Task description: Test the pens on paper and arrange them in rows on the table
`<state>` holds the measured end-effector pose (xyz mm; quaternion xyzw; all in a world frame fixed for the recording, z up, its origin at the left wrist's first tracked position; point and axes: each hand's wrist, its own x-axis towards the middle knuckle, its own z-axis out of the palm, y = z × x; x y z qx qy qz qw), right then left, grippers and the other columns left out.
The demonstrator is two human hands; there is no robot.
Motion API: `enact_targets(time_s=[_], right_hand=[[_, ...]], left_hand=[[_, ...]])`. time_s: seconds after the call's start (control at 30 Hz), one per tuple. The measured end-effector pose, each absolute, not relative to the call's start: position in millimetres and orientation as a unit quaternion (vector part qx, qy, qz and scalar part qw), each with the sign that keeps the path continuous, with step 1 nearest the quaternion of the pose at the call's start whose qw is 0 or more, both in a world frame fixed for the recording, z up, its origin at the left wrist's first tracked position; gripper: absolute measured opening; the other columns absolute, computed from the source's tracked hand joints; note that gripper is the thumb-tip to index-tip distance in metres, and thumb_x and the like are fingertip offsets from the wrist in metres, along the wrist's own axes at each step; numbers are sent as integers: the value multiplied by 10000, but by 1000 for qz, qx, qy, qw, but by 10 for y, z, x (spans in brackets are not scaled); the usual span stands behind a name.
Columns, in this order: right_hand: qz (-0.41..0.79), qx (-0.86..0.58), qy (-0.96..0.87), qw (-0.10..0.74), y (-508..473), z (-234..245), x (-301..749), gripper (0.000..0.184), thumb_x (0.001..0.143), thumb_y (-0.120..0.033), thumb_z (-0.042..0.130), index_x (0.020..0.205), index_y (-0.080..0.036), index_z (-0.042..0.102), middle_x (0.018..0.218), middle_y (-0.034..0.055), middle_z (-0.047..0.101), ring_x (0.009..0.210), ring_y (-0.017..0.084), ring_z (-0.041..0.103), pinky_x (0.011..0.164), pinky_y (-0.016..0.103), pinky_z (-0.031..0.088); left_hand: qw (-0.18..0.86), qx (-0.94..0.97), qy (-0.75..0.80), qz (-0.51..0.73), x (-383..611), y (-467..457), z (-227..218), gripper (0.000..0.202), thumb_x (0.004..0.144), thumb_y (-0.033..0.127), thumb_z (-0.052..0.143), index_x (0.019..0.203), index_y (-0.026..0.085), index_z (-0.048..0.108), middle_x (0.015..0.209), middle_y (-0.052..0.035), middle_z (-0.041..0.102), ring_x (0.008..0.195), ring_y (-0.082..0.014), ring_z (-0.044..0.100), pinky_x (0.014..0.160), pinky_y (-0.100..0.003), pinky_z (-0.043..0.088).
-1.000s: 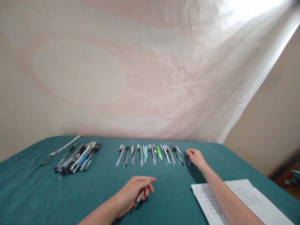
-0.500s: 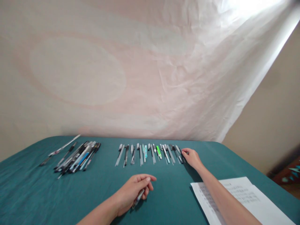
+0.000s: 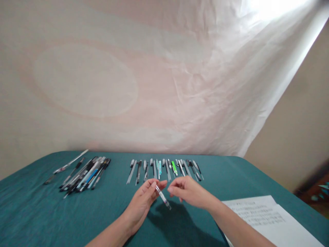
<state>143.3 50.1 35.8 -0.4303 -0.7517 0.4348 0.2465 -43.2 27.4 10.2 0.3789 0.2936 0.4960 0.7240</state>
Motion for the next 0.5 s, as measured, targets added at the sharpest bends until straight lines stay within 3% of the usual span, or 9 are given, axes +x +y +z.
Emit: enact_targets(time_s=[0.3,0.5], right_hand=[[362,-453,-765,280,219,321,1150,164,722,-285,544,708,-134,606,569,-27,538,493,63,428,442,157,296],[293,-478,-779,281,443,356,1388,207,744,-303,503,706,-136,619,583,-7,578,513,83,476,461,172,317]], left_hand=[[689,444,302,487,-413,219,66,182,813,336,456,911,184,474,1075,-82,592,964,-171,542,905,-348,333],[671,443,339,489,-388,212,77,373,773,379,508,1089,200,426,1190,-103,511,1085,-182,477,935,-334,319]])
